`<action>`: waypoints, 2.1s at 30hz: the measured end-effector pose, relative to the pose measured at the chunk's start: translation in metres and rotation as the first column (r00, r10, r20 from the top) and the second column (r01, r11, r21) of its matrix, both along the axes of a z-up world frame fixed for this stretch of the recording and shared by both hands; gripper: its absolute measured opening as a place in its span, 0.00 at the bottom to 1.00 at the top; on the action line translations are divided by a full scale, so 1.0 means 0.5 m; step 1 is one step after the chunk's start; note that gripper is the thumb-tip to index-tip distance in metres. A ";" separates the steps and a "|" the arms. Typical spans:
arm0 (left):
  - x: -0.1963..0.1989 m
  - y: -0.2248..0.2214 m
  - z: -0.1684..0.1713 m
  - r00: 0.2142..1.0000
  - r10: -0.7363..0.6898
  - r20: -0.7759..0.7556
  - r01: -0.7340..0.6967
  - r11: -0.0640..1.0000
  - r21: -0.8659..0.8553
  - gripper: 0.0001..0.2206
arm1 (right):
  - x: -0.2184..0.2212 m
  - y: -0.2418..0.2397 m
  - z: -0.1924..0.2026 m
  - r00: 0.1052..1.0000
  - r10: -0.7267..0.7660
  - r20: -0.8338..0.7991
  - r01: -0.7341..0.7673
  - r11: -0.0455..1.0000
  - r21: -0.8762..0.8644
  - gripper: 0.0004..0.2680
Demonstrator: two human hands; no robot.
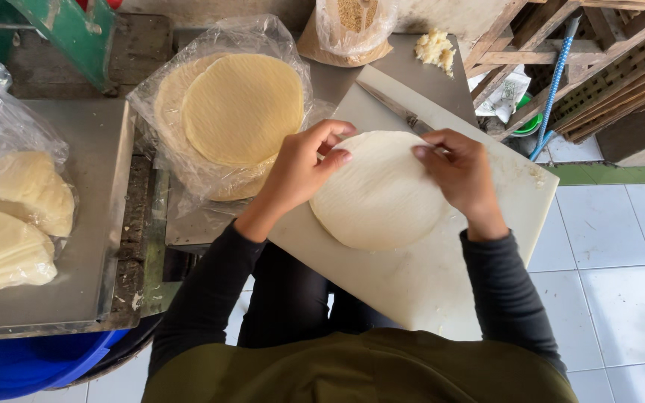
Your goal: The person peels individual thin dough sheets from a stack, folds them, and places them onto a white cutting board one by one.
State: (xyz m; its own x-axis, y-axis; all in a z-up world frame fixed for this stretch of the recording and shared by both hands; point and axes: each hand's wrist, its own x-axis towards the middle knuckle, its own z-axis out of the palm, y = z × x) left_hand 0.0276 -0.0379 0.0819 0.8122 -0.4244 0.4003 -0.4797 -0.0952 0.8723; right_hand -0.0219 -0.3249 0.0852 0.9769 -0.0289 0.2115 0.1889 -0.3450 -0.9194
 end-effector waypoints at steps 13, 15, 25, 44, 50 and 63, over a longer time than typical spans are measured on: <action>0.085 -0.054 -0.203 0.975 0.219 0.036 -0.217 0.906 0.363 0.14 | 0.098 -0.010 -0.185 0.983 -0.125 -0.137 0.075 0.943 -0.323 0.08; 0.084 -0.055 -0.208 0.975 0.216 0.053 -0.221 0.907 0.358 0.14 | 0.096 -0.007 -0.177 0.975 -0.141 -0.170 0.075 0.935 -0.346 0.09; 0.048 -0.043 -0.182 0.902 0.275 0.333 -0.391 0.846 0.363 0.18 | 0.083 0.023 -0.161 0.989 -0.128 0.070 0.145 0.818 -0.557 0.11; 0.049 0.179 -0.038 0.291 0.633 0.718 -0.760 0.608 -0.228 0.11 | -0.012 0.176 0.042 0.887 0.061 0.458 0.158 0.891 -0.425 0.24; -0.045 0.144 0.045 0.334 0.696 0.636 -0.603 0.676 -0.423 0.07 | -0.051 0.247 0.091 0.796 0.178 0.579 0.046 0.935 -0.351 0.32; -0.144 0.120 -0.183 0.747 0.516 0.419 -0.665 0.573 0.479 0.40 | -0.098 0.123 0.122 0.873 -0.305 0.381 0.073 0.854 0.516 0.07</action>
State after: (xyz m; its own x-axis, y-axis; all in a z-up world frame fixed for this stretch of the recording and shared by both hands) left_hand -0.0445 0.0223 -0.0095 0.8917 -0.0789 0.4456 -0.2887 -0.8574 0.4261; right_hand -0.0711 -0.2634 0.1462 0.7487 -0.4116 0.5196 0.5832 0.0364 -0.8115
